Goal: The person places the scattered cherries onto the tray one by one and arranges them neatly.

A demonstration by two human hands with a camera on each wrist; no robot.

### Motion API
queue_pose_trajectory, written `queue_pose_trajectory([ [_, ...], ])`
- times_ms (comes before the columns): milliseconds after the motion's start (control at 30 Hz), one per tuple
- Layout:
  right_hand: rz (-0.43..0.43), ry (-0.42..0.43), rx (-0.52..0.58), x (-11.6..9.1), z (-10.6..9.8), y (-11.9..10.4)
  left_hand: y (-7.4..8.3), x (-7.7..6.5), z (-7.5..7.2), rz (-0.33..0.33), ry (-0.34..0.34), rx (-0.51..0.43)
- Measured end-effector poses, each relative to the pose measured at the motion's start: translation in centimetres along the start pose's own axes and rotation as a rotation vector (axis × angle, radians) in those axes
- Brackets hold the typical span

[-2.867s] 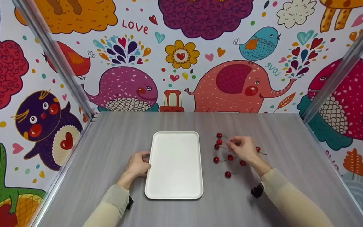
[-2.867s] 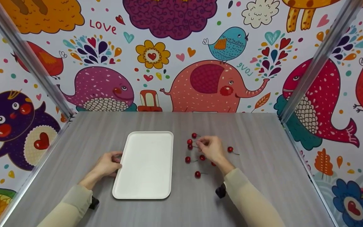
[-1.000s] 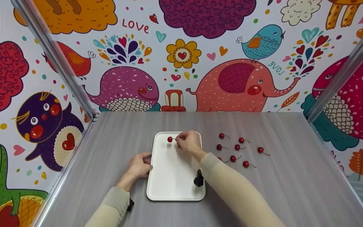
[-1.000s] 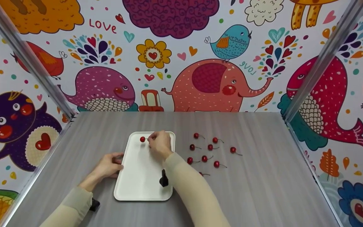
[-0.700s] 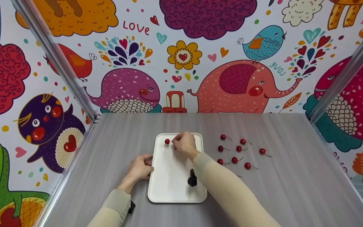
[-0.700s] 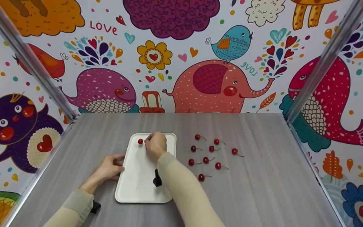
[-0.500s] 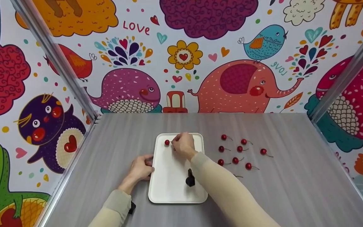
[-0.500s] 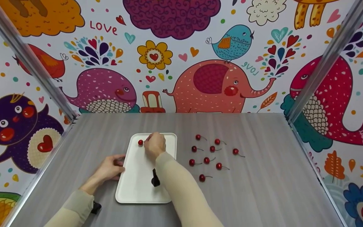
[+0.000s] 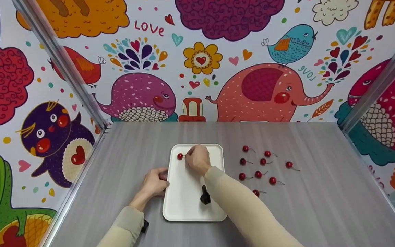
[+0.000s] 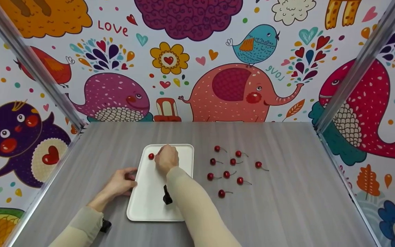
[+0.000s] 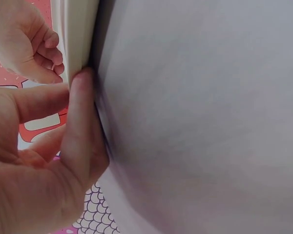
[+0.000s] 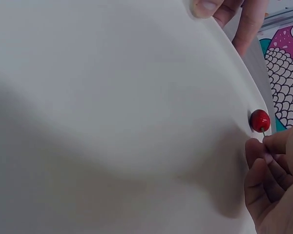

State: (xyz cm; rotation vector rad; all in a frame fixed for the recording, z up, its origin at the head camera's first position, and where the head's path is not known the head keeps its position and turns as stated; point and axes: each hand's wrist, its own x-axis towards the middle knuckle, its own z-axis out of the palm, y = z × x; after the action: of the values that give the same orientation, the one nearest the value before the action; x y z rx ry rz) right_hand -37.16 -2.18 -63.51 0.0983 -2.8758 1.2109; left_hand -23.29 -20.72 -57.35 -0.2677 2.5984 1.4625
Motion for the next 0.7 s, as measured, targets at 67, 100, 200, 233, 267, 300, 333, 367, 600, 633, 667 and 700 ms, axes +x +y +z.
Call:
queue_pose_trajectory([
  [67,0.004,-0.003,-0.007,-0.06,0.12,-0.08,0.0,-0.05,-0.02,-0.001,-0.002,-0.004],
  [100,0.006,-0.005,-0.009,-0.08,0.16,-0.11,-0.02,-0.08,-0.05,0.0,-0.001,-0.002],
  [200,-0.003,-0.005,-0.001,-0.14,0.13,-0.21,-0.01,-0.15,-0.14,-0.005,0.001,0.003],
  [233,-0.006,-0.003,0.0,-0.14,0.06,-0.21,0.0,-0.14,-0.14,-0.005,0.002,0.009],
  [267,-0.008,-0.001,0.003,-0.15,-0.02,-0.22,0.05,-0.14,-0.13,-0.006,0.003,0.013],
  [300,-0.011,0.002,0.005,-0.15,-0.07,-0.21,0.09,-0.15,-0.12,-0.008,0.003,0.011],
  [333,-0.016,0.005,0.006,-0.12,-0.09,-0.17,0.14,-0.13,-0.12,-0.01,0.003,0.008],
  [367,-0.021,0.007,0.008,-0.08,-0.1,-0.13,0.17,-0.12,-0.11,-0.006,0.002,0.006],
  [600,-0.042,0.001,0.016,-0.05,-0.24,0.02,0.11,-0.05,-0.07,-0.007,0.004,-0.005],
  [633,-0.041,-0.001,0.021,-0.14,-0.31,-0.02,0.09,-0.07,-0.07,-0.006,0.004,-0.003],
  [667,-0.038,-0.002,0.026,-0.23,-0.38,-0.07,0.05,-0.05,-0.06,-0.003,0.005,0.005],
  [700,-0.038,-0.001,0.031,-0.34,-0.44,-0.12,0.01,-0.03,-0.04,-0.001,0.006,0.012],
])
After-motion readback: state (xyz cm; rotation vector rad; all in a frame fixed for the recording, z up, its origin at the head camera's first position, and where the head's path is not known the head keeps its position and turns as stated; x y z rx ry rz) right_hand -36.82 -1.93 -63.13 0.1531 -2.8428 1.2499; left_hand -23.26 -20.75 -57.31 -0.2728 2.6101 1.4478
